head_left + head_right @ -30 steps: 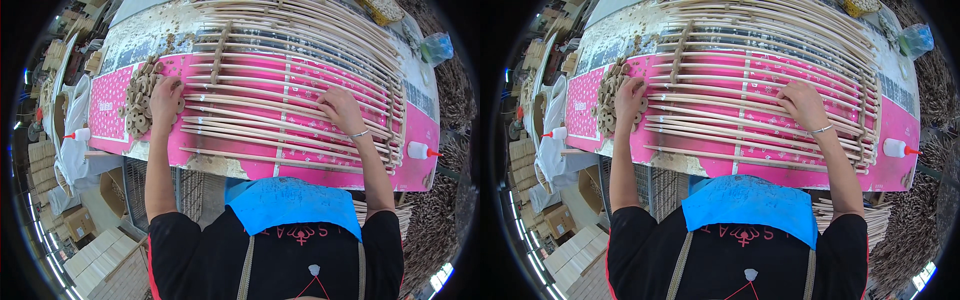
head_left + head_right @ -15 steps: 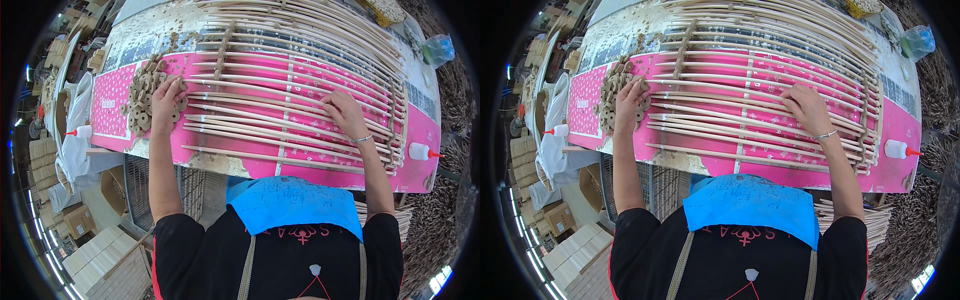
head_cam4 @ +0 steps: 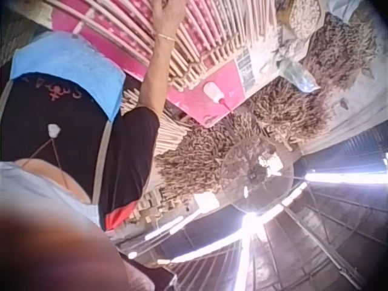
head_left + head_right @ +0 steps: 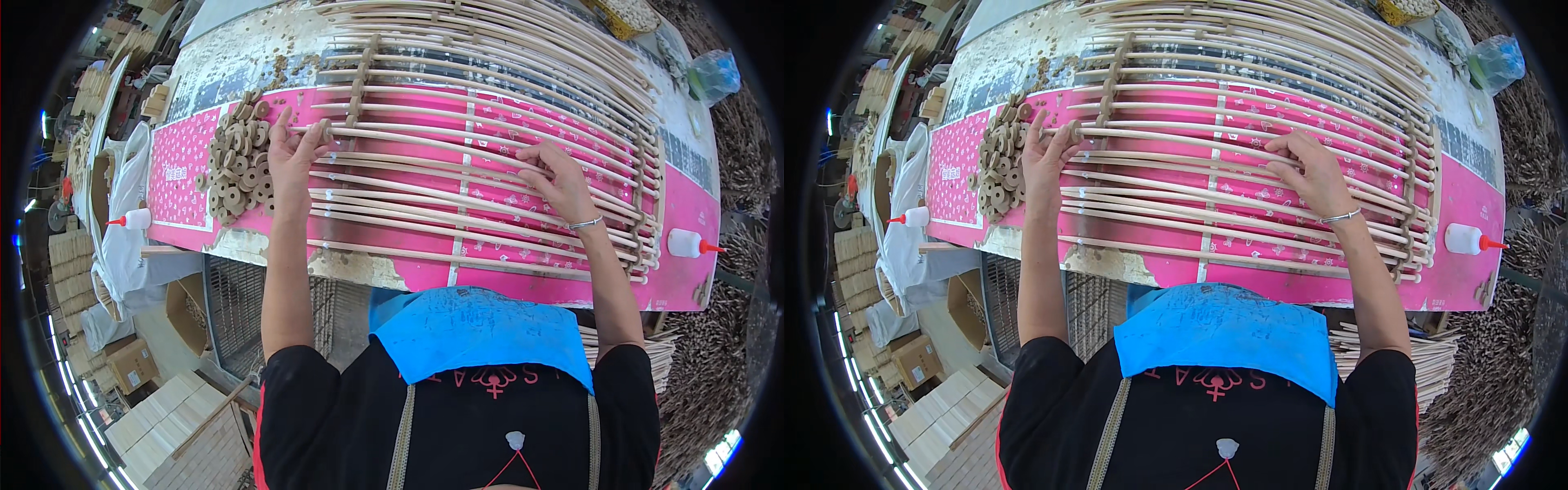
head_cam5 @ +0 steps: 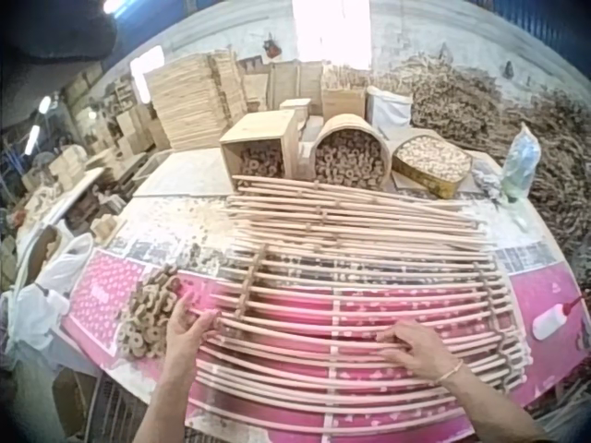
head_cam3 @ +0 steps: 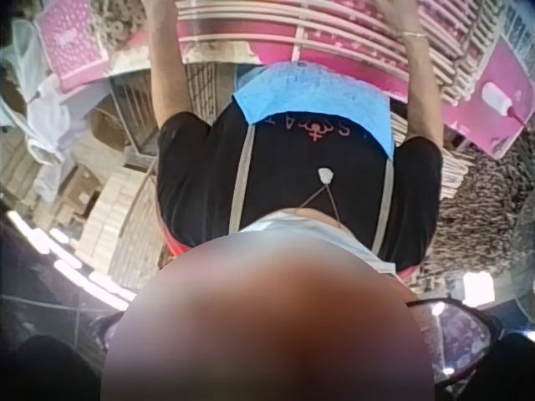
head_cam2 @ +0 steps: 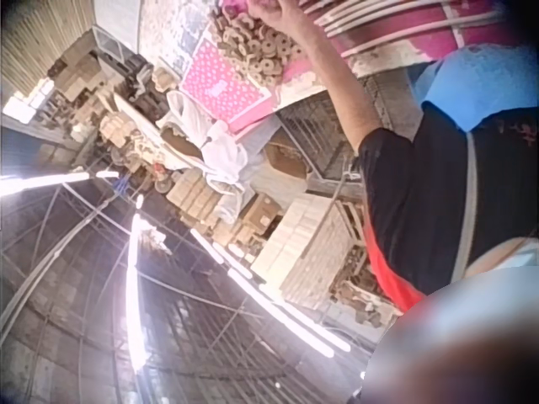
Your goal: Assembling wooden structures by gluing dowels and ring-shaped pieces together.
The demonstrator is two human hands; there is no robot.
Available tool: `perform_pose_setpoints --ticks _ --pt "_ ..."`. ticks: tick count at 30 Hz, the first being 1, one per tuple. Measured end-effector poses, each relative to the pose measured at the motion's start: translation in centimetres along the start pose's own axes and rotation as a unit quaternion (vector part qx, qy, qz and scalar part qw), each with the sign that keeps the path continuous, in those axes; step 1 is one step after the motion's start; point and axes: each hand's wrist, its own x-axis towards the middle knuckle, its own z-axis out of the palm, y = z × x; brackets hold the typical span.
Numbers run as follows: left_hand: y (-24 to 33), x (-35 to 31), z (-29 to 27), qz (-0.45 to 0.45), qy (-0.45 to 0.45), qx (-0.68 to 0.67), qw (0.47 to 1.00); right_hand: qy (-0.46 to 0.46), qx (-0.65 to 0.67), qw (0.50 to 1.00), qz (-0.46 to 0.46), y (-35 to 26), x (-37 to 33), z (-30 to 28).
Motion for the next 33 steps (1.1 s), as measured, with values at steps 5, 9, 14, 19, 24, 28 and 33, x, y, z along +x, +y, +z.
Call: perform_pose_setpoints --ticks 5,9,14,19,24,28,33 --pt "-0.2 -0.3 0.6 0.001 0.005 0.001 1.0 0.021 -0.041 0.999 0.001 1.1 0.0 0.2" --pt "-0.3 -0.4 0.4 0.004 -0.001 0.001 1.0 0.053 -0.098 0.993 -0.046 1.8 0.0 0.7" --pt "-0.5 -0.5 0.7 0.007 -0.003 0.01 1.0 0.051 0.013 0.998 0.047 1.4 -0.1 1.3" --pt "-0.8 -0.7 0.8 0.005 -0.006 0.028 1.0 0.053 -0.104 0.993 -0.016 1.2 0.1 0.9" --pt "0.2 -1.2 -0.3 -0.025 0.001 0.125 0.992 0.059 -0.131 0.988 -0.048 1.6 0.0 1.0" --pt "2.1 -2.2 -0.4 0.252 -0.014 0.535 0.806 0.057 -0.128 0.989 -0.045 1.6 -0.1 1.0" --pt "1.9 -1.6 -0.8 0.293 -0.084 0.566 0.766 0.043 -0.127 0.99 -0.033 1.7 0.0 1.2"
